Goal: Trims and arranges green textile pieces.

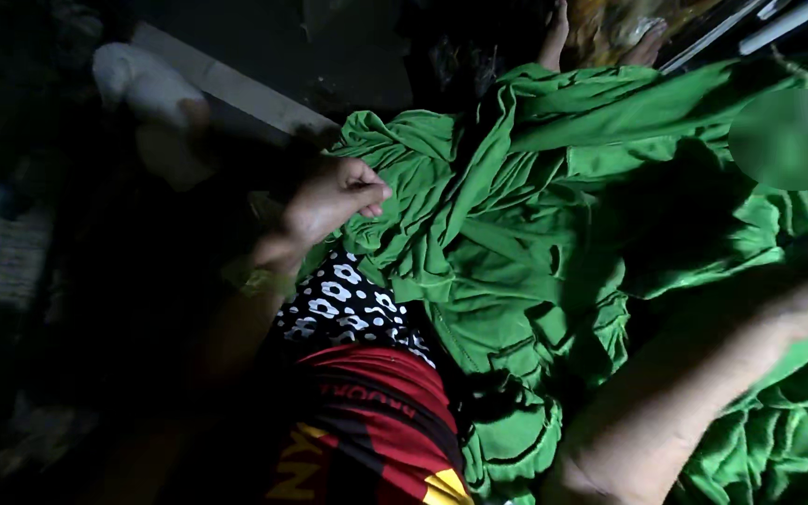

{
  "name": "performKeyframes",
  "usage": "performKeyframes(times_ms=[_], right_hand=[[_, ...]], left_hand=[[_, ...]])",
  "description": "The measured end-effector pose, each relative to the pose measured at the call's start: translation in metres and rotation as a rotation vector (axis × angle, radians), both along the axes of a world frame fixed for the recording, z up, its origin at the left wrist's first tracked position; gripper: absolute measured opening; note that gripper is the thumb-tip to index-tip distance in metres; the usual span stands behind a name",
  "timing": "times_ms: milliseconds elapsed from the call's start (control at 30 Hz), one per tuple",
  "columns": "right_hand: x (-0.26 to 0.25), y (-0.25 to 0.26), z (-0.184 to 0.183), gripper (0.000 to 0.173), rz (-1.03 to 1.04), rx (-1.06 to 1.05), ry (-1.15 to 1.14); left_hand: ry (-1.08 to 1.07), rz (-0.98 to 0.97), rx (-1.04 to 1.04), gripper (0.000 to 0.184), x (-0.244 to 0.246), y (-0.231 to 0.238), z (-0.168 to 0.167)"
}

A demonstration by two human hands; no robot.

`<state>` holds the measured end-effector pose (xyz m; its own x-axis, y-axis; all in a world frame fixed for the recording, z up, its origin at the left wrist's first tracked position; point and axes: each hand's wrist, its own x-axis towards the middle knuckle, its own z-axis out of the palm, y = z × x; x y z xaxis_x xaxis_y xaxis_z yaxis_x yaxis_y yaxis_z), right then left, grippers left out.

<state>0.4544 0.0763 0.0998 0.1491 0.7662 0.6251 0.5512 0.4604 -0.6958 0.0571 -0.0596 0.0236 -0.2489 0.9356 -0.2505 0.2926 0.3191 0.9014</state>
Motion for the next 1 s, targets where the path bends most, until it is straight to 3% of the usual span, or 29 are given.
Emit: performKeyframes(times_ms=[100, 200, 300, 367, 467, 533, 600, 700, 867, 1000], right_hand=[[-0.085, -0.014, 0.002, 0.031, 0.398, -0.146, -0.189], [-0.144, -0.025, -0.032, 0.026, 0.777, -0.424, -0.394], [-0.171, -0.032, -0.066, 0.044, 0.872, -0.625, -0.846], [-0.174, -0.034, -0.071, 0.033, 0.829, -0.683, -0.989], [-0.156, -0.021, -0.053, 0.029, 0.862, -0.717, -0.696], [-0.149, -0.013, -0.049, 0.025, 0.829, -0.779, -0.483], [-0.155, -0.009, -0.052, 0.031, 0.671, -0.852, -0.518], [-0.169, -0.008, -0.061, 0.039, 0.53, -0.891, -0.733], [-0.166, -0.01, -0.063, 0.036, 0.533, -0.852, -0.74], [-0.165, -0.015, -0.061, 0.035, 0.534, -0.848, -0.69]], left_hand=[[0.026, -0.211, 0.082, 0.015, 0.005, -0.003, 0.001], [0.208, -0.562, 0.307, 0.011, 0.024, -0.017, -0.012], [0.495, -0.702, 0.276, 0.007, 0.049, -0.034, -0.022], [0.419, -0.628, 0.336, 0.009, 0.048, -0.034, -0.033], [-0.128, -0.393, 0.46, 0.008, 0.024, -0.029, -0.029], [-0.298, -0.163, 0.367, 0.012, 0.006, -0.024, -0.023], [-0.157, 0.018, 0.162, 0.008, -0.006, -0.011, -0.027], [-0.078, 0.106, -0.063, 0.019, -0.008, 0.002, -0.054], [-0.217, 0.24, 0.066, 0.015, -0.006, -0.01, -0.05], [-0.144, 0.269, 0.219, 0.013, -0.011, -0.012, -0.043]])
